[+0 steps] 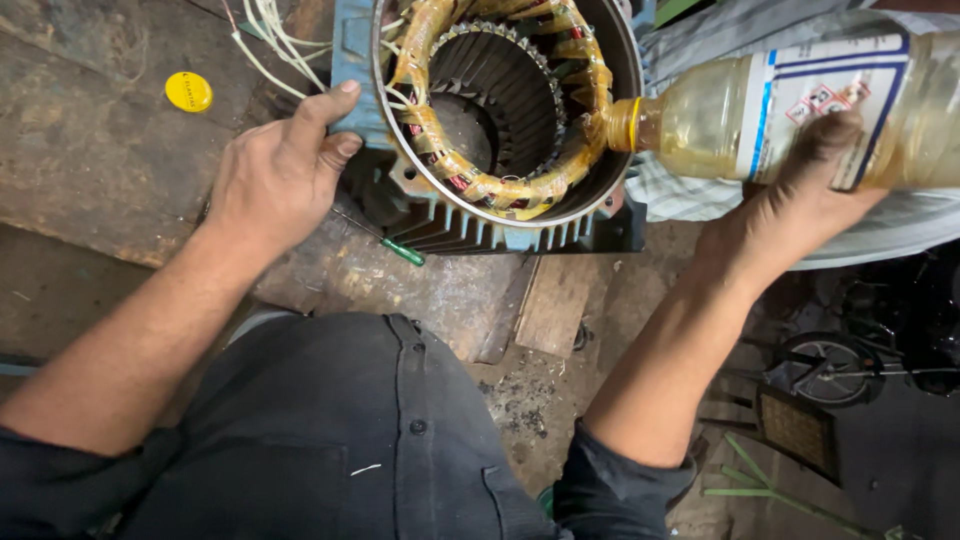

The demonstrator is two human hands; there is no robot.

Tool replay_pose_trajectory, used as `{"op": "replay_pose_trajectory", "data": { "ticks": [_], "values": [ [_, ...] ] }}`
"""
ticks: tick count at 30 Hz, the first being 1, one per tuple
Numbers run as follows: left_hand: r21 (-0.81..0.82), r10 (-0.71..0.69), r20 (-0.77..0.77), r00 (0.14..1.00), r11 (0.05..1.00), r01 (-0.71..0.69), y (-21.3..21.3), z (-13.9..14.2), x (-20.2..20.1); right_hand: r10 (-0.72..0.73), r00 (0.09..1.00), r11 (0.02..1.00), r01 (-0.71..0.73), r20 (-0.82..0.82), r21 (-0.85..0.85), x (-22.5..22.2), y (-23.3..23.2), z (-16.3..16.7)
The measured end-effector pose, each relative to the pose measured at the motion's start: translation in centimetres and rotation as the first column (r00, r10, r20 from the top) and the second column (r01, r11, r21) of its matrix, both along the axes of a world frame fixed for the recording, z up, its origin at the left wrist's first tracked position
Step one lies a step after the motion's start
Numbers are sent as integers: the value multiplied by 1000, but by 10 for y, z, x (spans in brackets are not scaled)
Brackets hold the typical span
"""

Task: The person pours a yellow liquid from a plastic bottle into the stator windings of an electric motor. Then the person uses a small metal tool to scrape the exterior of a motor housing and later uses scissors to cut a piece of white paper.

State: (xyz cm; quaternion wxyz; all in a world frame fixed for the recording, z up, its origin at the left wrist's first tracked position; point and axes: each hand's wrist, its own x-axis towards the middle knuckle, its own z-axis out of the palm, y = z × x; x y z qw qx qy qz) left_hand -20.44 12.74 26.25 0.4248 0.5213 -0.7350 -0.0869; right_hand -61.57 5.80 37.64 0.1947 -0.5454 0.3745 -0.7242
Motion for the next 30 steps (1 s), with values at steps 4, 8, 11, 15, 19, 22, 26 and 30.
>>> {"op": "replay_pose_trajectory", "data": {
  "ticks": [4, 8, 11, 15, 19, 22, 26, 30],
  "values": [
    [-4, 10, 4, 1000, 1000, -10, 1, 0, -1, -20, 1000, 1000, 20, 3, 18, -9, -11, -1],
    [-4, -2, -14, 1000, 1000, 2, 0, 0, -1, 4, 1000, 1000, -4, 17, 21, -10, -9, -1],
    [2, 13, -7, 1000, 1000, -13, -1, 0, -2, 65, 997, 998, -66, 28, 9, -7, -6, -1],
    [14, 21, -10, 1000, 1000, -21, -2, 1, -3, 35, 999, 999, -35, 18, 30, -6, -16, 2],
    [24, 36, 9, 999, 999, -37, -4, 0, -5, -36, 993, 999, 38, -109, 8, -9, -42, 7],
    [22, 20, -7, 1000, 1000, -20, -6, 0, -5, -10, 995, 1000, 11, -96, 5, -13, -58, 8],
    [16, 20, -4, 1000, 1000, -20, -9, 1, -4, -64, 990, 997, 68, -122, 32, -16, -62, 8],
    [-8, 21, -21, 1000, 1000, -22, -14, 2, -4, -83, 992, 993, 91, -99, 81, -9, -40, 7]
  ]
}}
